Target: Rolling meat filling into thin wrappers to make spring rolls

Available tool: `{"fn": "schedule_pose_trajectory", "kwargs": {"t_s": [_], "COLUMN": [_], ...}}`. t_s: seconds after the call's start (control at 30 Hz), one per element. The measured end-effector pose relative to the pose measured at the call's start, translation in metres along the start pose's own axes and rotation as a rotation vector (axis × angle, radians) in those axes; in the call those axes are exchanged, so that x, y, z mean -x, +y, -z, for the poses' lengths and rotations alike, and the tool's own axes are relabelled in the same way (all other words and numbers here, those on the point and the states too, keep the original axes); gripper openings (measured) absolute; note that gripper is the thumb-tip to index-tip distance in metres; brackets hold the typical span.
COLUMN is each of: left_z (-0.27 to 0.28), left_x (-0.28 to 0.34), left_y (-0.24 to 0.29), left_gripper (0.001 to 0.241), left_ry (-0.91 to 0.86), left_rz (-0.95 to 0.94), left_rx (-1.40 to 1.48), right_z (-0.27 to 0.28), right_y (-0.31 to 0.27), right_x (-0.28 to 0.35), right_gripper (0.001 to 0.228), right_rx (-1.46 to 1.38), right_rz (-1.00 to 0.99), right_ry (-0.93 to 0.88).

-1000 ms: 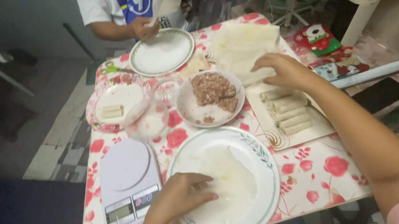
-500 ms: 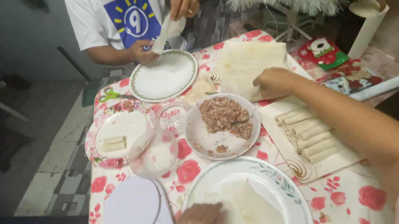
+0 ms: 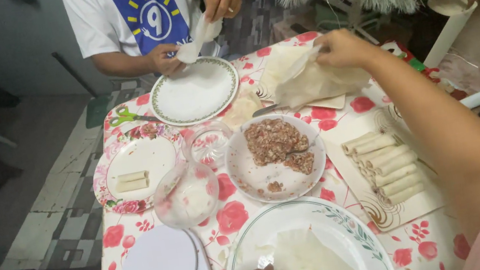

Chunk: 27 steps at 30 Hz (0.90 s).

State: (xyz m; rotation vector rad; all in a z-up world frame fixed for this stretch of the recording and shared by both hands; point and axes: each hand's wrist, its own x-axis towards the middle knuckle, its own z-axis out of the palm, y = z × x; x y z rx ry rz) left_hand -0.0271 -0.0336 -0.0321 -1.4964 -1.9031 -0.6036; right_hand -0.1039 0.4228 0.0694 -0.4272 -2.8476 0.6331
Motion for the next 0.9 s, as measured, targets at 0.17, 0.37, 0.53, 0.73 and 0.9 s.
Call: {"fn": "schedule_pose_trajectory", "kwargs": {"t_s": [0.17, 0.37, 0.53, 0.73, 0.9], "left_z": [0.001, -0.007, 0.000, -0.006, -0.008], "left_x": [0.005, 0.008, 0.004, 0.016, 0.018], "left_y": [0.002, 0.001, 0.007, 0.004, -0.001], "left_gripper": [0.016, 0.015, 0.011, 0.017, 0.018], "left_ry": [-0.028, 0.033, -0.040, -0.157, -0.176], "left_rz": [0.029, -0.025, 0.071, 0.106, 0.072], "left_rx": [0.016, -0.022, 0.049, 0.078, 0.142], "right_z": [0.009, -0.061, -0.060, -0.002, 0.018], "right_y": [-0.092, 0.022, 0.027, -0.002, -0.023], "right_x": [0.061, 0.059, 0.055, 0.050, 0.046], "right_gripper": [0.072, 0.064, 0.041, 0.037, 0.043], "right_rx": [-0.032, 0.092, 0.171, 0.125, 0.151], "right_rz": [-0.264, 0.287, 0.154, 0.048, -0.070], "right_ry": [-0.466, -0.317, -0.220, -0.161, -0.152]}}
